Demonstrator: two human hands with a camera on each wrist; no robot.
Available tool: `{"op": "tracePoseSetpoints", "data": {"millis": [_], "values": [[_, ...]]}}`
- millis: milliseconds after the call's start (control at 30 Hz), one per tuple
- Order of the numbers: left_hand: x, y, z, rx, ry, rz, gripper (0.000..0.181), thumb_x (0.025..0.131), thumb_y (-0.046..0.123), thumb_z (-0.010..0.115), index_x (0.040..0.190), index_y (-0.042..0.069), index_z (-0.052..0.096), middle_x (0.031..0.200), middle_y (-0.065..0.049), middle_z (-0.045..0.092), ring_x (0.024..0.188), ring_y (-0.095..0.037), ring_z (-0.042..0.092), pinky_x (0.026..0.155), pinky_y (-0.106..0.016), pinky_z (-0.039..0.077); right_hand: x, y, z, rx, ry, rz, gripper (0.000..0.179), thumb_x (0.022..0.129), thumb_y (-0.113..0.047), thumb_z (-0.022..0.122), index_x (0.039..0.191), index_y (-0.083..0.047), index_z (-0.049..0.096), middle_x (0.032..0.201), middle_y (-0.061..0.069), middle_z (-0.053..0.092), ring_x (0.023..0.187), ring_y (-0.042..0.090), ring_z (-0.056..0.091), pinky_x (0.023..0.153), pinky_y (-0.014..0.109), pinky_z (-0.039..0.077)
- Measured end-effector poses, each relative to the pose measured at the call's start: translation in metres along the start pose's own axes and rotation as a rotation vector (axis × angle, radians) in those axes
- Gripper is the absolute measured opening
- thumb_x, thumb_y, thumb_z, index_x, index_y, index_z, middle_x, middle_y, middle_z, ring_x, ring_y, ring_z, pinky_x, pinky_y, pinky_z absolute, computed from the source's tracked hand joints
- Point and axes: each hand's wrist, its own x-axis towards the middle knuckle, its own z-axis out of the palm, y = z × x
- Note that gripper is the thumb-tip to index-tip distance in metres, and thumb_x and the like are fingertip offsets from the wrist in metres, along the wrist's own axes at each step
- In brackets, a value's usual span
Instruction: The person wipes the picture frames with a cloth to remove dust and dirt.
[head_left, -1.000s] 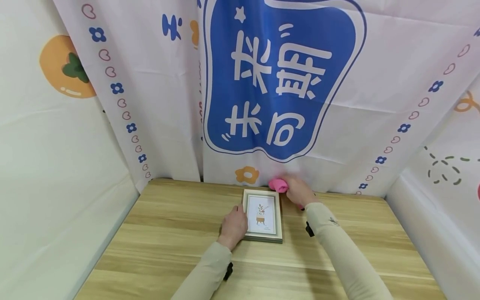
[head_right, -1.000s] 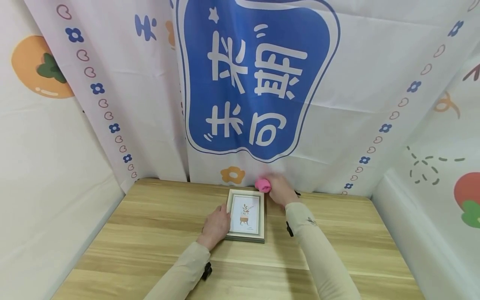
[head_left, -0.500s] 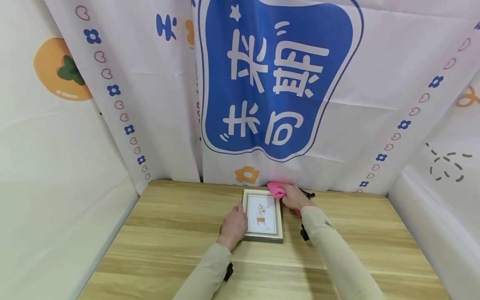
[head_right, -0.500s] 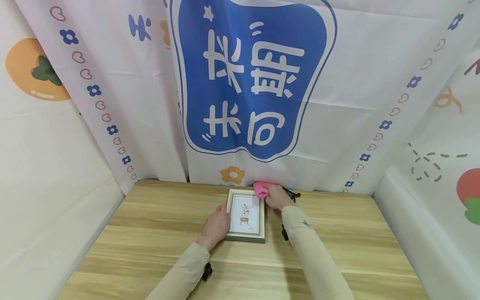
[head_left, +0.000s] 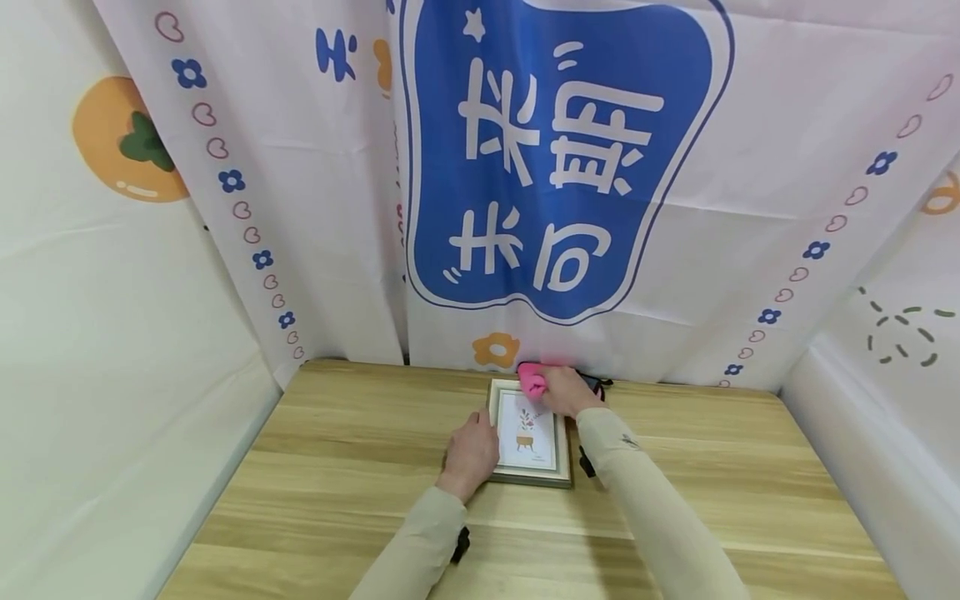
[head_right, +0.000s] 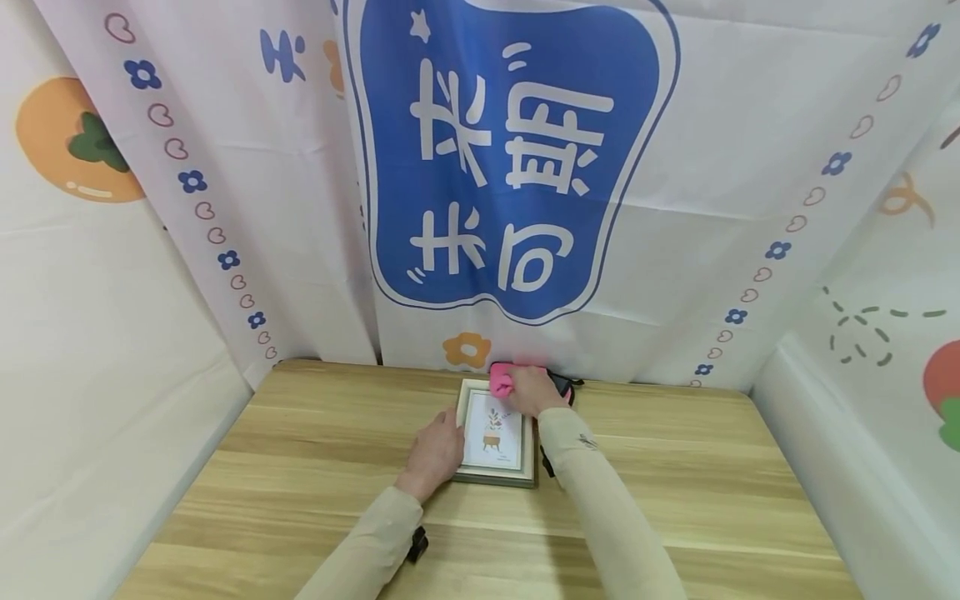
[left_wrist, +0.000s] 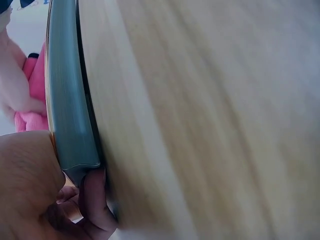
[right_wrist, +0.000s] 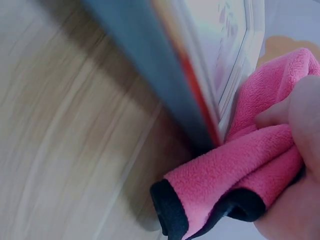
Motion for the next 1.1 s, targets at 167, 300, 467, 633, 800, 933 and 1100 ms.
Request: {"op": "tracePoseSetpoints", "data": {"millis": [167,300,467,633,800,933,1100], "values": [[-0.001,0.001,0.0,-0.004,0.007,0.0,0.021,0.107,0.012,0.061,0.116,-0.007,0.057,0.1,-0.019,0.066,0.074,-0.035,0.07,0.061,-0.047,0.062,0.007,-0.011,0.005,-0.018,0.024,-0.04,0.032,0.087,0.005,0.065,0.116,-0.008,0.073,0.102,0.009,0.072,0.093,0.025,0.063,0.089,0.043,0.052],[-0.002,0.0,0.0,0.009,0.033,0.012,0.019,0.106,0.011,0.062,0.112,-0.006,0.057,0.095,-0.018,0.064,0.071,-0.032,0.068,0.058,-0.045,0.061,0.009,-0.019,0.006,-0.026,0.016,-0.026,0.033,0.089,0.004,0.067,0.119,-0.007,0.074,0.107,0.01,0.074,0.1,0.026,0.067,0.095,0.044,0.055],[-0.002,0.0,0.0,0.016,0.042,0.014,0.019,0.105,0.011,0.063,0.111,-0.006,0.057,0.095,-0.018,0.064,0.072,-0.034,0.069,0.059,-0.047,0.061,0.011,-0.027,0.008,-0.044,-0.002,-0.026,0.025,0.087,0.002,0.071,0.11,-0.008,0.073,0.103,0.008,0.074,0.098,0.025,0.067,0.093,0.044,0.055],[-0.002,0.001,0.0,0.023,0.032,0.009,0.02,0.106,0.012,0.063,0.112,-0.006,0.058,0.095,-0.017,0.064,0.073,-0.034,0.069,0.06,-0.048,0.061,0.014,-0.029,0.014,-0.081,0.008,-0.062,0.023,0.085,0.0,0.073,0.107,-0.007,0.073,0.099,0.007,0.074,0.093,0.025,0.068,0.09,0.044,0.057],[-0.002,0.002,-0.002,0.034,0.031,0.007,0.018,0.105,0.012,0.063,0.112,-0.005,0.058,0.095,-0.016,0.064,0.073,-0.033,0.069,0.061,-0.048,0.061,0.018,-0.033,0.02,-0.098,0.021,-0.076,0.026,0.084,0.004,0.071,0.107,-0.006,0.074,0.1,0.008,0.074,0.094,0.024,0.067,0.095,0.045,0.056],[-0.002,0.004,-0.003,0.017,0.033,0.007,0.019,0.105,0.013,0.062,0.113,-0.004,0.058,0.097,-0.017,0.065,0.073,-0.036,0.07,0.061,-0.049,0.061,0.02,-0.037,0.023,-0.087,0.036,-0.085,0.041,0.081,0.007,0.07,0.119,-0.008,0.074,0.1,0.008,0.074,0.094,0.024,0.066,0.094,0.044,0.056],[-0.002,0.005,-0.003,0.008,0.043,0.0,0.016,0.105,0.012,0.063,0.107,-0.003,0.057,0.094,-0.016,0.064,0.071,-0.035,0.069,0.059,-0.048,0.061,0.023,-0.045,0.025,-0.033,0.034,-0.114,0.043,0.082,0.006,0.067,0.122,-0.01,0.072,0.094,0.01,0.069,0.087,0.025,0.06,0.083,0.041,0.051]]}}
